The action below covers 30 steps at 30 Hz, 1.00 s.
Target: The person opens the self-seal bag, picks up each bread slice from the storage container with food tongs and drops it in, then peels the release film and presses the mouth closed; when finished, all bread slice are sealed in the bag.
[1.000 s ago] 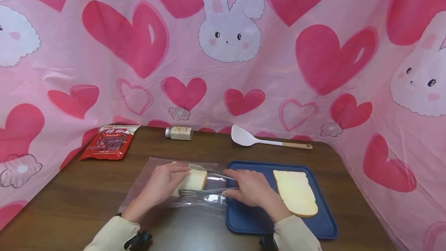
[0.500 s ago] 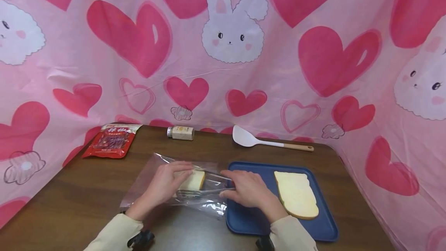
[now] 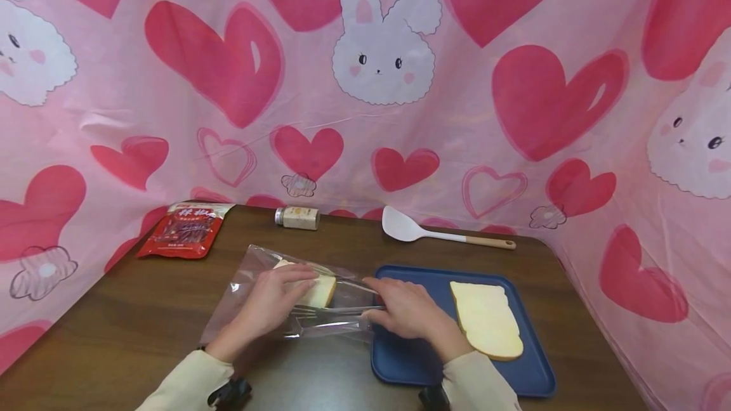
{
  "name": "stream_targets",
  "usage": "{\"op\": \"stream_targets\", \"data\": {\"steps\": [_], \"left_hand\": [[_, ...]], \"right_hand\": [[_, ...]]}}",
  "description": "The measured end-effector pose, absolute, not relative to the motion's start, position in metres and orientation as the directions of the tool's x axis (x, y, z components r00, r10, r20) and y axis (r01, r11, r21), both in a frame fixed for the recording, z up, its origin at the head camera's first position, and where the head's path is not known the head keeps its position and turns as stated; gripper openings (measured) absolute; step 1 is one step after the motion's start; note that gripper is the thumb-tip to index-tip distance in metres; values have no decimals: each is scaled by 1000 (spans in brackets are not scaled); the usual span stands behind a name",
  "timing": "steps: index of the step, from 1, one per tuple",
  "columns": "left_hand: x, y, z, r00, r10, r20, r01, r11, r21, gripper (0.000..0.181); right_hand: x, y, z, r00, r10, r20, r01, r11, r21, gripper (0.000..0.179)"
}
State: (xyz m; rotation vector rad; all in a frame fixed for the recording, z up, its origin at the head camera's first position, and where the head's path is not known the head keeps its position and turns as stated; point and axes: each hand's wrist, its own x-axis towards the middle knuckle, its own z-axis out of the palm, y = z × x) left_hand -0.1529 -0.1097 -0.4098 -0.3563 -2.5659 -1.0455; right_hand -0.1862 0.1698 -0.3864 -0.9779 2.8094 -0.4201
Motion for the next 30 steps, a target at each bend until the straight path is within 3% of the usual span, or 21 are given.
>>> {"op": "stream_targets", "data": {"steps": [8,15,30], "left_hand": [[-149,-111,-413,-923,81,376,322,696,642,15],[-154,-109,-412,-899,97,428,374,681,630,14],[-154,-114,-415,-908,77,411,346,690,636,13]], "right_hand": [[-182,173,-391,-793,-607,-47,-548,745,-380,68],[-188,171,-388,-778,-629,14,-596,730,-335,65],[-196,183,-395,-774,-633,-1,-582,712,-394,67]]}}
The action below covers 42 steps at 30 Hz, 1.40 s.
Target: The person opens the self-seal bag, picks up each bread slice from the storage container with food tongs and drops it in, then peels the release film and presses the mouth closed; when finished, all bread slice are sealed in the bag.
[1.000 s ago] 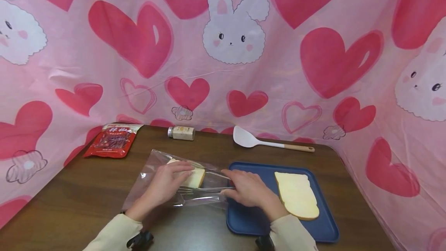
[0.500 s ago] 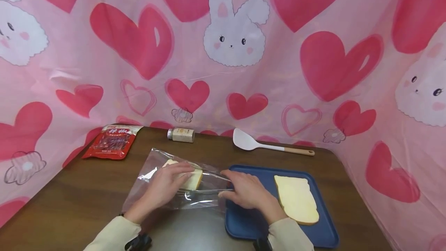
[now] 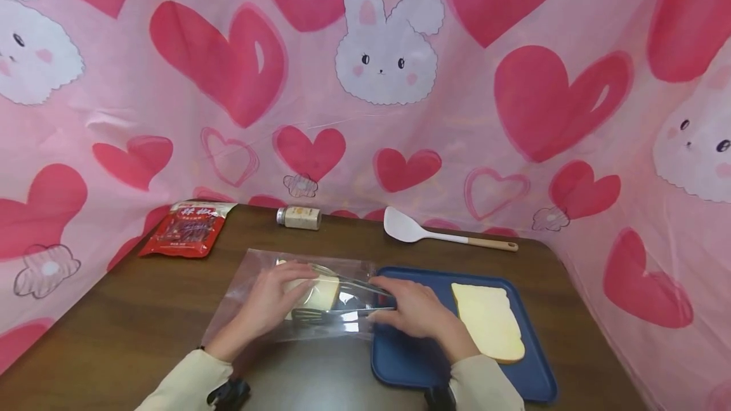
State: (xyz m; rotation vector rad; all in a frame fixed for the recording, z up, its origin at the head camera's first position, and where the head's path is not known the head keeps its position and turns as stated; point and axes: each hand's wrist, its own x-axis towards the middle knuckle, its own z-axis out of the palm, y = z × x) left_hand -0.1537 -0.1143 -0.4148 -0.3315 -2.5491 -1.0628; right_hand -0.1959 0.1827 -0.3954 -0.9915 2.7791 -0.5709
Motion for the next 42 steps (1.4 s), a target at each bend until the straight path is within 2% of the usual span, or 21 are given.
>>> {"op": "stream_targets", "data": {"steps": [5,13,17,26,42], "left_hand": [[-154,-113,-412,-904,69,422,345,699,626,14],[-155,-105,-414,-883,95,461,387,702,598,12],[-155,-107,-416,-888,69,455,363,712,601,12],[-153,-114,-419,-913,65,403,336,681,651,16],[-156,-109,-417,-902,75,425,372,636,676,17]], "right_hand": [[-199,179,-395,-758,-651,32,-617,700,-361,68],[-198,168,-397,-773,-634,21,-602,723,-340,69],[-198,168,-397,-779,-626,12,-593,731,-337,68],[-198,175,-400,-773,-634,-37,-566,714,-412,72],[-202,164,-401,-785,-618,-33,-546,717,-432,67]]}}
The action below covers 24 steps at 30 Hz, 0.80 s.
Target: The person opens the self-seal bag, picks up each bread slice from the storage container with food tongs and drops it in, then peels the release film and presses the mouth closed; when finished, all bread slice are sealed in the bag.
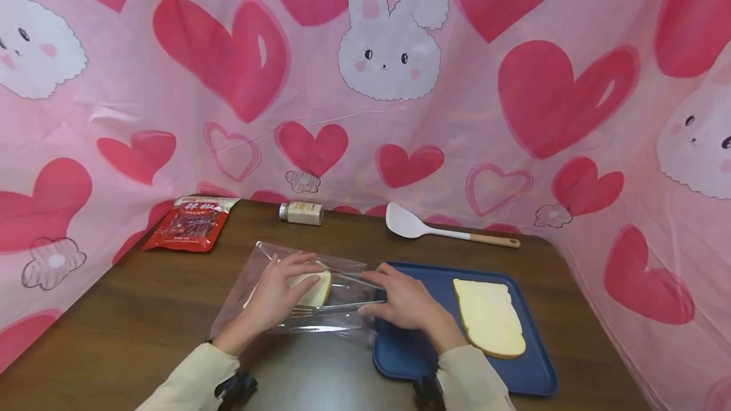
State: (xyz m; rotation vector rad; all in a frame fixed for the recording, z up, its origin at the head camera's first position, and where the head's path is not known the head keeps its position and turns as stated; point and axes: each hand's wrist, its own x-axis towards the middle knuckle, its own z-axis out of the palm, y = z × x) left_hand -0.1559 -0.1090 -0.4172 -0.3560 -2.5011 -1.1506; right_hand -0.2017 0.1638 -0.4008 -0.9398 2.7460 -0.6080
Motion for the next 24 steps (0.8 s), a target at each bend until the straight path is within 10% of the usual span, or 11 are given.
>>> {"op": "stream_targets", "data": {"steps": [24], "left_hand": [[-157,-114,-423,-900,70,429,375,627,683,20]], "right_hand": [[-200,157,-403,-773,-633,33,-595,705,-386,69]]}}
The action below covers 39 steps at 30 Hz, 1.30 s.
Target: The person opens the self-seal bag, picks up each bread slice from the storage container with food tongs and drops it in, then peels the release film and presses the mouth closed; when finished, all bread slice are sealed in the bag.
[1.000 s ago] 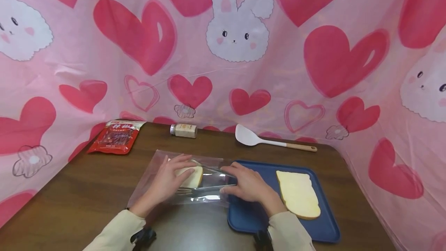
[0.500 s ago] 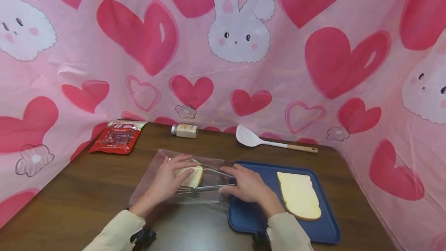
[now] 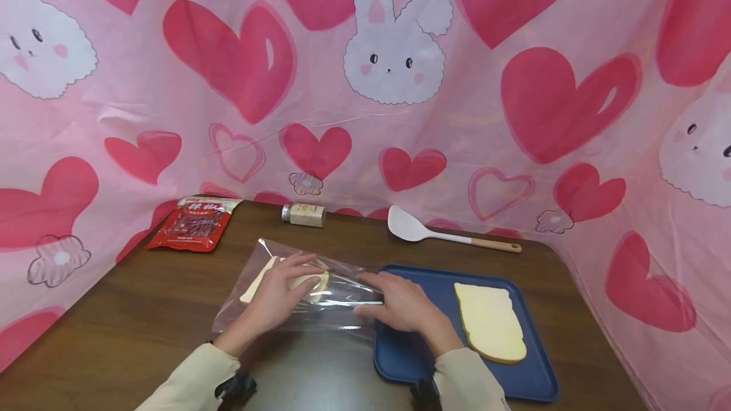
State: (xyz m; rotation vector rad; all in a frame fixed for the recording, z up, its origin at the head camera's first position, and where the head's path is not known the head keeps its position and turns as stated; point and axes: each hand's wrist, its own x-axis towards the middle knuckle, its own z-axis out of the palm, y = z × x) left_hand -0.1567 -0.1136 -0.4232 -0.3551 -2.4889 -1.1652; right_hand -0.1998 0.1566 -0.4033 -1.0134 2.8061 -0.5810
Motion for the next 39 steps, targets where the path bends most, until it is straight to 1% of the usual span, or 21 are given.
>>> {"op": "stream_targets", "data": {"steps": [8,17,25,29,33,39], "left_hand": [[-161,-117,-421,-895,60,441,373,642,670,20],[-164,-115,-419,-885,80,459,409,603,685,20],[-156,-118,-423,-892,68,448,393,610,689,20],[-151,-118,-426,-880,67,470,408,612,678,20],[-154,-115,-425,-867,86,491,439,597,671,19],[-158,-113,-423,-872,106,478,440,597,671,19]], "right_hand": [[-200,160,-405,-791,-611,40,-579,725,-374,68],[-203,159,-405,-773,-630,72,-613,714,-340,71],[-199,160,-412,-771,-634,50,-601,701,-384,71],[-196,159,-415,-764,-643,58,-610,689,-392,70],[-197,156,-412,-765,-638,83,-619,696,-364,68],[-201,156,-407,-767,-638,73,-620,706,-342,67]]}}
